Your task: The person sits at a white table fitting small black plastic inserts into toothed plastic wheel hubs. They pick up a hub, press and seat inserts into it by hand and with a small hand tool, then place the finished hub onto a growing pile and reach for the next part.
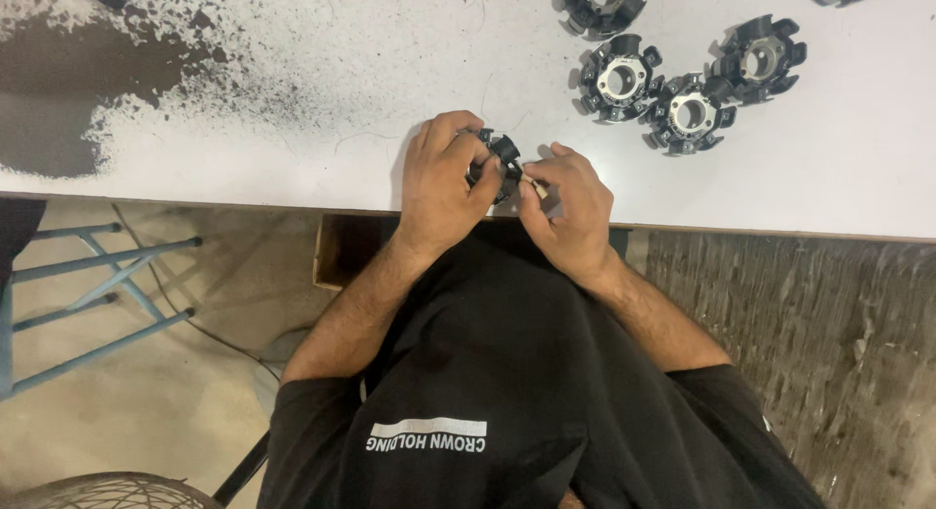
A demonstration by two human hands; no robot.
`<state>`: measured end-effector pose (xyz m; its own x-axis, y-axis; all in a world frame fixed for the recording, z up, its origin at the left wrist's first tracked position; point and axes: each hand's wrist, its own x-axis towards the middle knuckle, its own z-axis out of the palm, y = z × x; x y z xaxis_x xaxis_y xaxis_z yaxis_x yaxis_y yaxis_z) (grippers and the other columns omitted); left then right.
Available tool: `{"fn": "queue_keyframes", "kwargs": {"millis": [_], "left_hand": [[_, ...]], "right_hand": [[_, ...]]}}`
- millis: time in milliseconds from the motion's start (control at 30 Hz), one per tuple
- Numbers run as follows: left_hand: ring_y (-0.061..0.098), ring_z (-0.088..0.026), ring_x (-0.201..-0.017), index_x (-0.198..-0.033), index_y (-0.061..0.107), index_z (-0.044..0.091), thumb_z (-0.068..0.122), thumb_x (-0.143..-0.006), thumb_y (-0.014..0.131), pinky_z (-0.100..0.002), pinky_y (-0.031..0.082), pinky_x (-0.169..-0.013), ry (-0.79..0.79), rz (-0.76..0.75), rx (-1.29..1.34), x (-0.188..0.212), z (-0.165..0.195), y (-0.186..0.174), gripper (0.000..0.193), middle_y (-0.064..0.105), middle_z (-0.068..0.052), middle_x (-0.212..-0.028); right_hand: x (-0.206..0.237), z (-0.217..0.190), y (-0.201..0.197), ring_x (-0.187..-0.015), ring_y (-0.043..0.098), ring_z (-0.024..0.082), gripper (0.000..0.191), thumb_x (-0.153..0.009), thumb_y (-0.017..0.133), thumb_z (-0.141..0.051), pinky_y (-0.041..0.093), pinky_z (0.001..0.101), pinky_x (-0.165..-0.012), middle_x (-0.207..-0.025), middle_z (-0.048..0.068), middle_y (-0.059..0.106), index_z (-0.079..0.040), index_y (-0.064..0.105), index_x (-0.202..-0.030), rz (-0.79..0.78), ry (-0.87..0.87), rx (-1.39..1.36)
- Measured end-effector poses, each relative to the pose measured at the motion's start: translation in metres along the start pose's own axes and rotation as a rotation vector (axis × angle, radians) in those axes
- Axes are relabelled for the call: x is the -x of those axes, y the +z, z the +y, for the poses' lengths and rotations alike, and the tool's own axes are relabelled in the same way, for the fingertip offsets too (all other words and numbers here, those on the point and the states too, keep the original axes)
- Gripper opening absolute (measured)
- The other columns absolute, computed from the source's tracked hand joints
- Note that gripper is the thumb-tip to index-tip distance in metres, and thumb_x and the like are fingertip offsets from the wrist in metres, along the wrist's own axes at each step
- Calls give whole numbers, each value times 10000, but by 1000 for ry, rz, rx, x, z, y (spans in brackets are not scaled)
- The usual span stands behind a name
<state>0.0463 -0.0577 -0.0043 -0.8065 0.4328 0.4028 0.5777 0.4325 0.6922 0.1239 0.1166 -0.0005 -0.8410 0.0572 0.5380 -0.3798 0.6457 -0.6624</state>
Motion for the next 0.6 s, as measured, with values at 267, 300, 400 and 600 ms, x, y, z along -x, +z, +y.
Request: {"fn": "queue_keyframes", "kwargs": {"millis": [267,300,400,600], "left_hand": [[578,-309,-1102,-803,575,46,52,-825,738,-476,451,-951,15,46,-1,3,-4,7,165,605,-115,-1224],[577,-311,-1098,-801,572,45,50,-818,736,-479,450,-949,24,53,-10,4,-5,8,166,603,-118,-1221],[575,-314,-1092,-812,569,37,35,-805,723,-481,452,-944,31,68,-35,5,-7,11,155,604,-124,-1222],[592,-310,-1099,-831,573,32,11,-787,698,-477,468,-944,37,110,-44,8,-9,14,134,613,-117,-1238]], "right_hand": [[-4,-4,-2,-1022,678,295,282,-890,775,18,524,516,-1062,-1052,89,713,-55,624,-1117,-21,-31,31],[-5,-5,-1,-1030,674,291,281,-893,775,19,522,516,-1068,-1057,87,713,-58,625,-1119,-25,-31,32],[-7,-7,0,-1037,667,293,289,-891,778,23,520,513,-1064,-1064,83,701,-60,631,-1125,-39,-37,46],[-14,-10,2,-1053,664,304,317,-861,793,42,515,514,-1061,-1066,79,689,-63,646,-1123,-84,-95,122]]}}
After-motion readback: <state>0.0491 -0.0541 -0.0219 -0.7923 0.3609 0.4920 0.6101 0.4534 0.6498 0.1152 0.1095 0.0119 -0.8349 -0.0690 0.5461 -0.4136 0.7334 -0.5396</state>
